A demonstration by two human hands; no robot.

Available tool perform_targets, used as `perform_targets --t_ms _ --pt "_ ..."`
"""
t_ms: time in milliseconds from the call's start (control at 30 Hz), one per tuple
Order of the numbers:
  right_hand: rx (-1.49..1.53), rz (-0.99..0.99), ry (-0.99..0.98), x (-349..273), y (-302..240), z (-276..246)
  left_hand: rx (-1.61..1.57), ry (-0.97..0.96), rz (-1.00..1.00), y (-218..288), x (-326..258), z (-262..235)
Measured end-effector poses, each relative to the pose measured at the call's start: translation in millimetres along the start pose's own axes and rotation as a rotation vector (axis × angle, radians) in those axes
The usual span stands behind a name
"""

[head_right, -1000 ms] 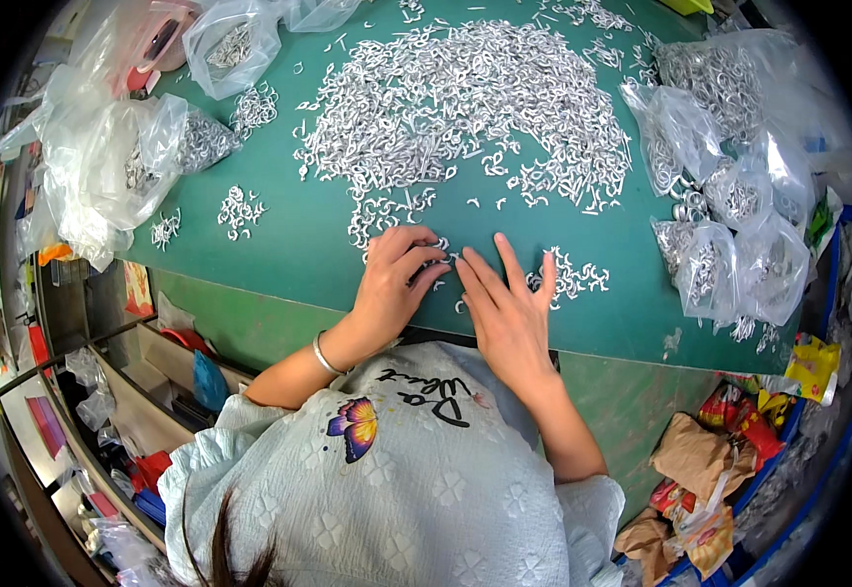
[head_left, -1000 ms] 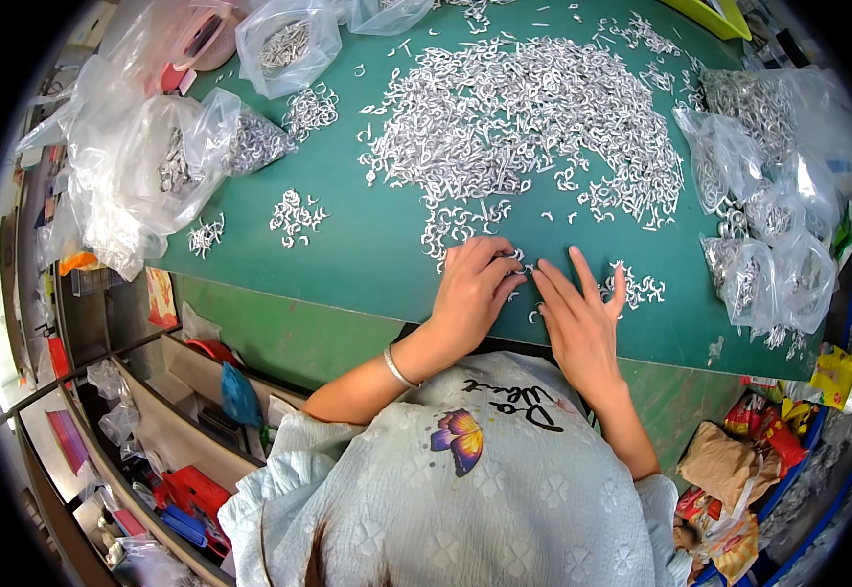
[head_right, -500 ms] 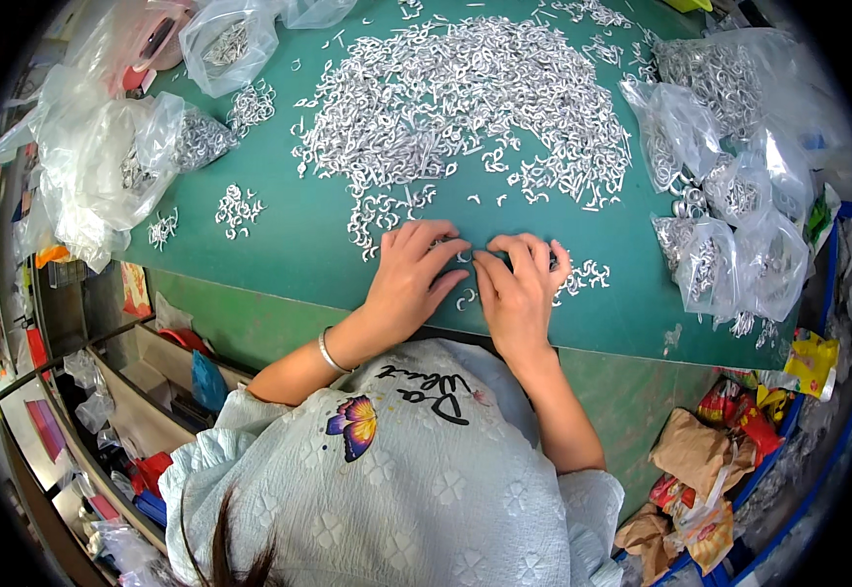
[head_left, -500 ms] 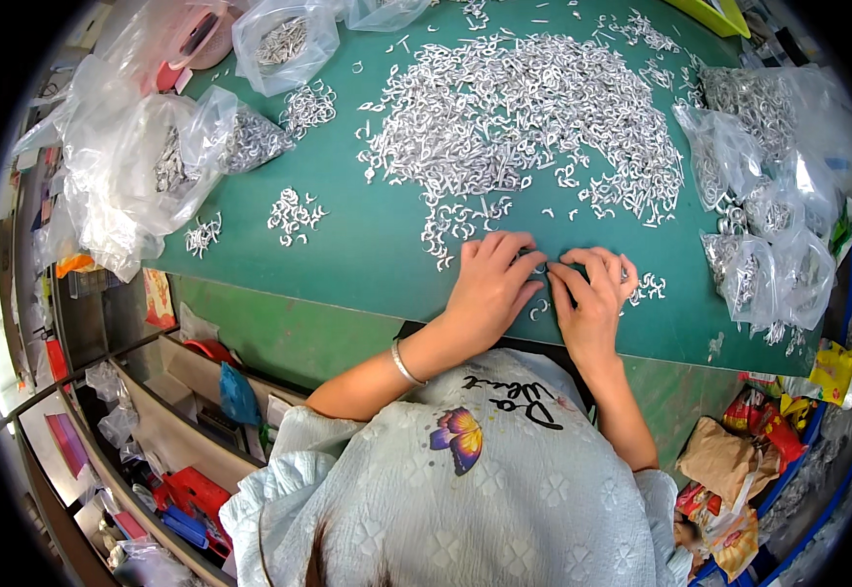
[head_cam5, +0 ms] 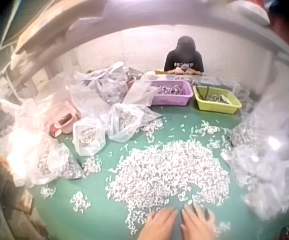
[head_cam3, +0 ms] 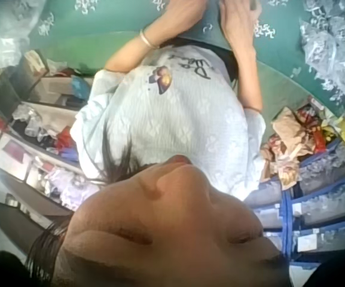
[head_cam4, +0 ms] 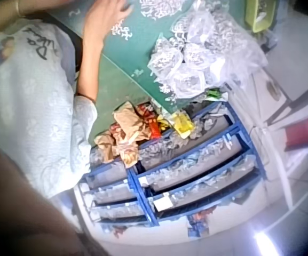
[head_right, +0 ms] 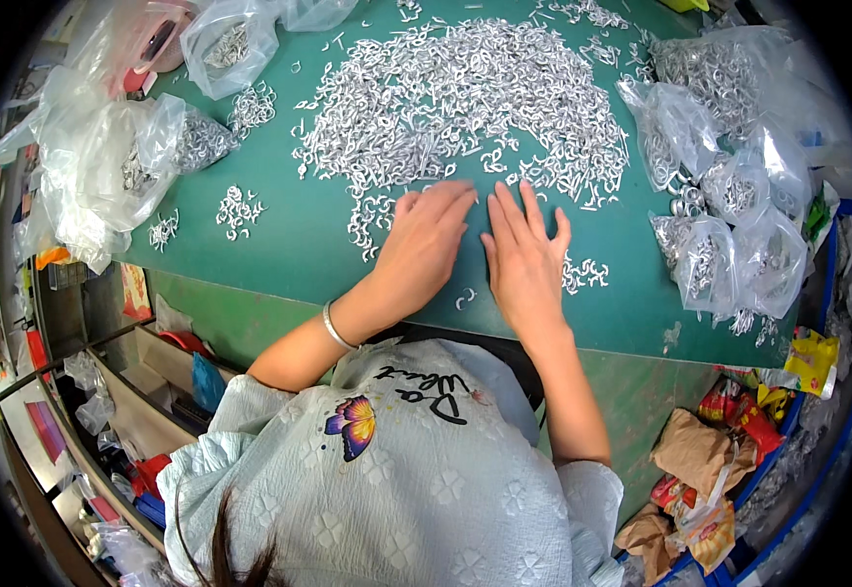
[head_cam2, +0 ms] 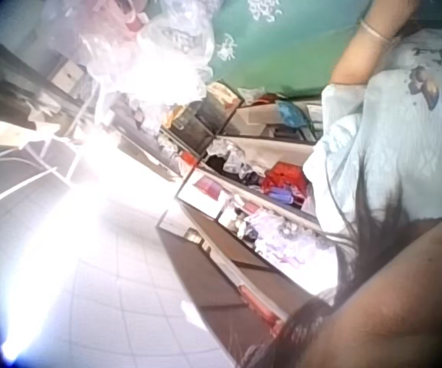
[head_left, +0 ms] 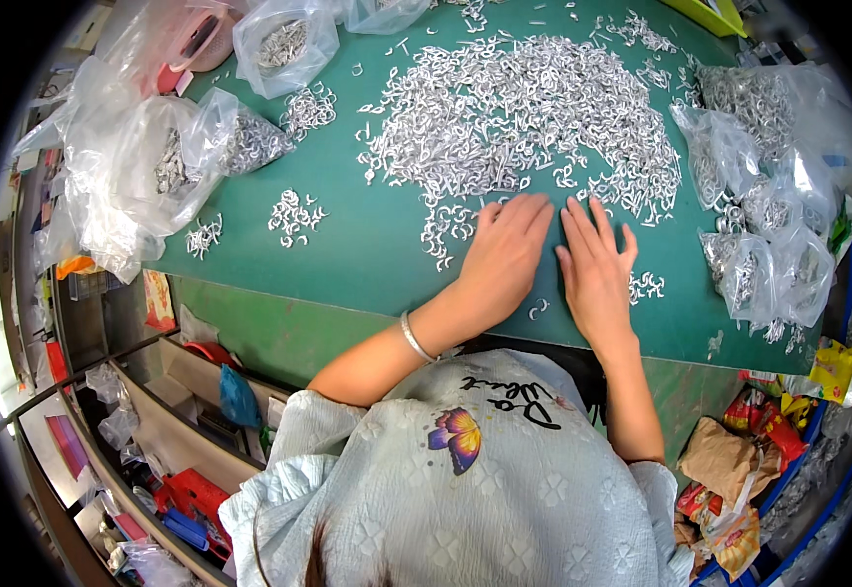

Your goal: The person picks up and sorts small silver-colored metal pieces by hand from a large pile on a green table, placing them into plastic bags.

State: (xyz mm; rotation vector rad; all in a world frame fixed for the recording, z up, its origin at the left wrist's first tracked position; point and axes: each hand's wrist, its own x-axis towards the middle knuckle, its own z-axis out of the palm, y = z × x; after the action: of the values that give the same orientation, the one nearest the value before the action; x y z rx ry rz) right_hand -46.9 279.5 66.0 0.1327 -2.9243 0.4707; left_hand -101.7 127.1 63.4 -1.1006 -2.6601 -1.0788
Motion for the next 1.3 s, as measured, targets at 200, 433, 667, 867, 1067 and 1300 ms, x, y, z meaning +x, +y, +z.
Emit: perform_targets --t_ms 200,433,667,867,1067,1300 --pt "0.023 0.021 -0.166 -40.2 15.4 -36.3 -0.178 -0.141 0.086 5.5 -13.0 12.1" --pt "0.121 -0.019 -0.186 -37.8 11.3 -41.7 -0.415 -0.074 -0.144 16.3 -26.4 -11.1" --pt "0.01 -0.019 -0.056 -60.9 24.2 -37.9 -0.095 0.122 -0.189 2.2 -73.2 -33.3" --pt "0.244 -0.1 -0.085 -53.6 -18.9 -17.9 -0.037 -0.001 -0.302 13.7 -75.7 -28.5" --pt "0.422 -0.118 -0.015 -48.2 -19.8 4.7 -0.216 0.082 -0.24 0.8 -81.6 -23.2" --pt "0.209 -0.18 0.043 -16.7 -28.1 -4.4 -0.093 0.007 -0.207 1.4 -77.0 -28.4"
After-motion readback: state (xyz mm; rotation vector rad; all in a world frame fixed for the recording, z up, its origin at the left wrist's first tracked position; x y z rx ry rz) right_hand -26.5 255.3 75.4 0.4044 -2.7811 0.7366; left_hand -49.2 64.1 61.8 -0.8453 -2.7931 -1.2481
